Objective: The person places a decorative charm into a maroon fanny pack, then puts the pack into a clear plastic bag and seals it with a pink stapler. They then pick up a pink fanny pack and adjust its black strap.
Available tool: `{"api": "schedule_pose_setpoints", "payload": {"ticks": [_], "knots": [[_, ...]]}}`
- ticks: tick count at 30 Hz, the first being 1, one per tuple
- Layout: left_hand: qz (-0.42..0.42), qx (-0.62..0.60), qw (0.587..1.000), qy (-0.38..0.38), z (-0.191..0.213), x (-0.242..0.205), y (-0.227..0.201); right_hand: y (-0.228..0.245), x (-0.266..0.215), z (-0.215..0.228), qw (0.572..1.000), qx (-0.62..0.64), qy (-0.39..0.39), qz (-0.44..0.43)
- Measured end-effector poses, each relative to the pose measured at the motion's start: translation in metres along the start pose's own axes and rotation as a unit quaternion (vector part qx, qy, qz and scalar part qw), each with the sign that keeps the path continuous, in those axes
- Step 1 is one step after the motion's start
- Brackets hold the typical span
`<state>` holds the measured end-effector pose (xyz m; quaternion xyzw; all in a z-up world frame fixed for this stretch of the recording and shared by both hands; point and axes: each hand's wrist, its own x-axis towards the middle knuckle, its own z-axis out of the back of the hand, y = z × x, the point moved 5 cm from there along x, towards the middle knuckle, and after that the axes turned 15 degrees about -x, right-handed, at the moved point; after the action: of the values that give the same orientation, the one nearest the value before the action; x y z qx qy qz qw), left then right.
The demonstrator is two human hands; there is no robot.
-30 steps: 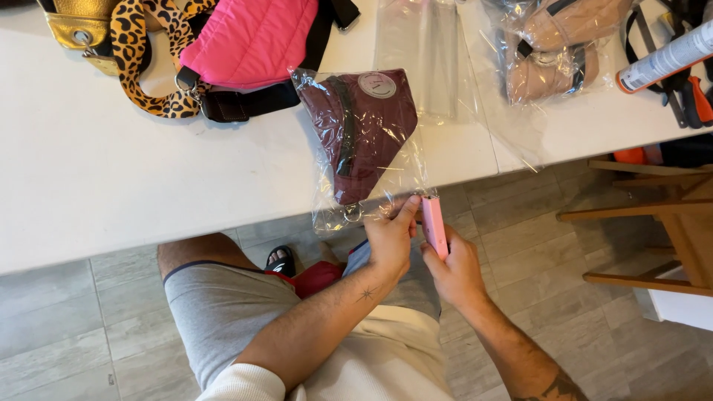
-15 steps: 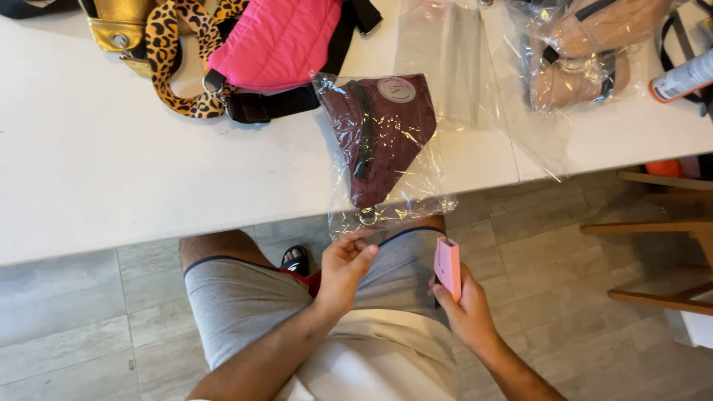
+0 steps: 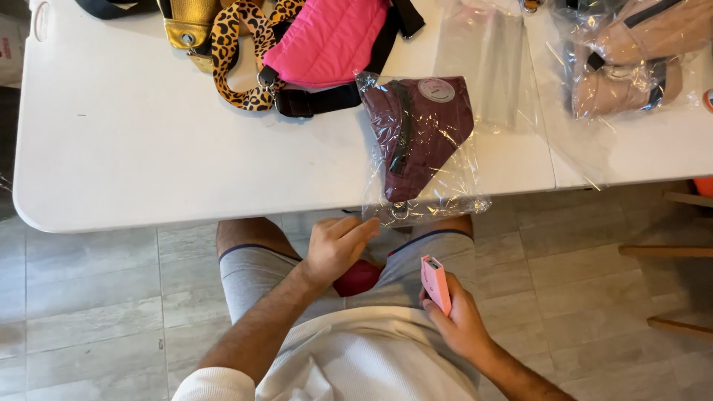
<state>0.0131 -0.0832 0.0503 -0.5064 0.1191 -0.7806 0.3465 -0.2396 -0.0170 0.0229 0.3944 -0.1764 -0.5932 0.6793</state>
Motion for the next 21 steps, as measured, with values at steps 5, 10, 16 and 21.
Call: {"api": "schedule_pose_setpoints", "payload": {"ticks": [5, 10, 16, 21], "knots": [[0.241, -0.316, 0.915, -0.074, 0.001, 0.012, 0.007, -0.004, -0.004, -0.003, 1.000, -0.018, 0.006, -0.004], [0.389, -0.322, 0.845, -0.174, -0.008, 0.014, 0.002, 0.008, -0.002, -0.004, 0.999, -0.017, 0.029, -0.009], [0.519, -0.385, 0.713, -0.272, -0.022, 0.002, -0.003, 0.034, 0.001, -0.012, 0.999, -0.020, 0.044, 0.006], [0.525, -0.401, 0.676, -0.326, -0.030, -0.007, 0.004, 0.050, 0.011, -0.020, 0.997, -0.046, 0.061, -0.007]]}}
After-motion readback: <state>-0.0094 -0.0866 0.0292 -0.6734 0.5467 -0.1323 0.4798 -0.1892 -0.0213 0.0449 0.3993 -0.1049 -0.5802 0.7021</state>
